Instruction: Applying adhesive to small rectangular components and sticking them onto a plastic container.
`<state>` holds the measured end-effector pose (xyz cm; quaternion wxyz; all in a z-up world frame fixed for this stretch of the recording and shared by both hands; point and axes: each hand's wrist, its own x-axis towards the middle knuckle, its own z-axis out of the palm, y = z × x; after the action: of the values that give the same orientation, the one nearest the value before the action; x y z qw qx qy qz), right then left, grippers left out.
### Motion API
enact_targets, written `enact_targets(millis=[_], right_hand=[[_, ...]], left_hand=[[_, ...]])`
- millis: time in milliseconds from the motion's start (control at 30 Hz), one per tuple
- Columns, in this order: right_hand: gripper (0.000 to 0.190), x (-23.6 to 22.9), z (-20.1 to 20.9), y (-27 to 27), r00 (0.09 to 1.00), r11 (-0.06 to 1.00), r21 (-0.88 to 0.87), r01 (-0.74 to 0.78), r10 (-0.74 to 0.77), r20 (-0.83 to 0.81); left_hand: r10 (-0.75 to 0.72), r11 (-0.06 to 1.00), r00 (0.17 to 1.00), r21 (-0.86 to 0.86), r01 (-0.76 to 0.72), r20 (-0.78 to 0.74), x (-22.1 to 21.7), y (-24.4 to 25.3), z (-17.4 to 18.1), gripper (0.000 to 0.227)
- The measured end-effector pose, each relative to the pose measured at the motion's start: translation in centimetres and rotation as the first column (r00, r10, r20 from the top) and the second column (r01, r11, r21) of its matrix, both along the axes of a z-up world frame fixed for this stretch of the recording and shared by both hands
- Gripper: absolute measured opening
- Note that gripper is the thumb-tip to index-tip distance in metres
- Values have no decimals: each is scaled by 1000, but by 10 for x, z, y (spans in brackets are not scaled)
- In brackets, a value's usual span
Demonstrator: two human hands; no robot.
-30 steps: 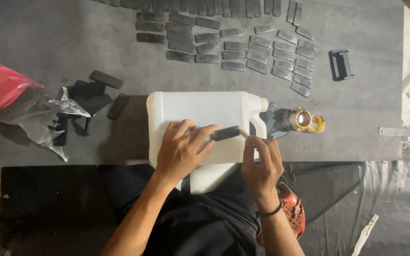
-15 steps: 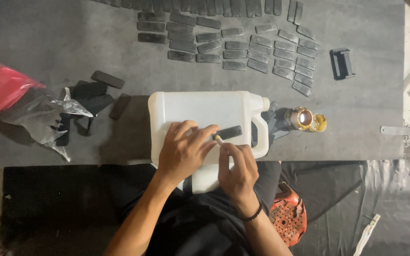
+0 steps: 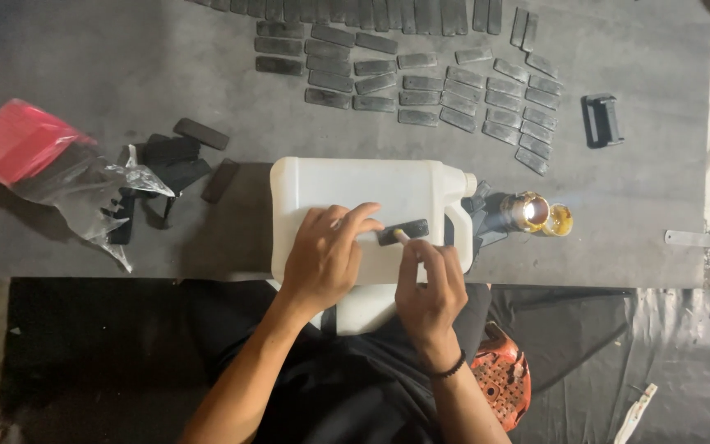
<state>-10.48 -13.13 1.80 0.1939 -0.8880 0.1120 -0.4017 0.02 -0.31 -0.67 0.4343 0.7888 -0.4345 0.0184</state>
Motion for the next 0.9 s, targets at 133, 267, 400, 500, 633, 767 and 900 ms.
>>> enact_targets(millis=[133,267,400,500,633,767,900], right_hand=[[12,-2,-3,13,997,996,60,-72,73,-25],[7,-19,13,13,994,981,165,-99,105,-33],[11,-48,14,-1,996,930,367,35,-4,-86],[11,-59,4,-9,991,876,463,132,-130,-37],[11,-72,-11,-18,967,780,576,243,-244,-76],[12,-73,-16,-21,959,766,586,264,-271,-77],[12,-71,-19,-21,963,761,599,249,-262,-67]], left_hand=[[-7,1000,1000,5,7,-1,0,-1,1,54],[7,1000,999,13,-7,36,1,0,1,51],[11,998,998,53,-14,58,-3,0,11,42],[13,998,989,65,-23,147,-3,-1,10,44],[-2,999,980,46,-7,200,-2,-1,7,43],[-6,1000,969,31,-1,248,-3,0,4,50],[-24,1000,972,6,23,232,-4,-1,5,51]])
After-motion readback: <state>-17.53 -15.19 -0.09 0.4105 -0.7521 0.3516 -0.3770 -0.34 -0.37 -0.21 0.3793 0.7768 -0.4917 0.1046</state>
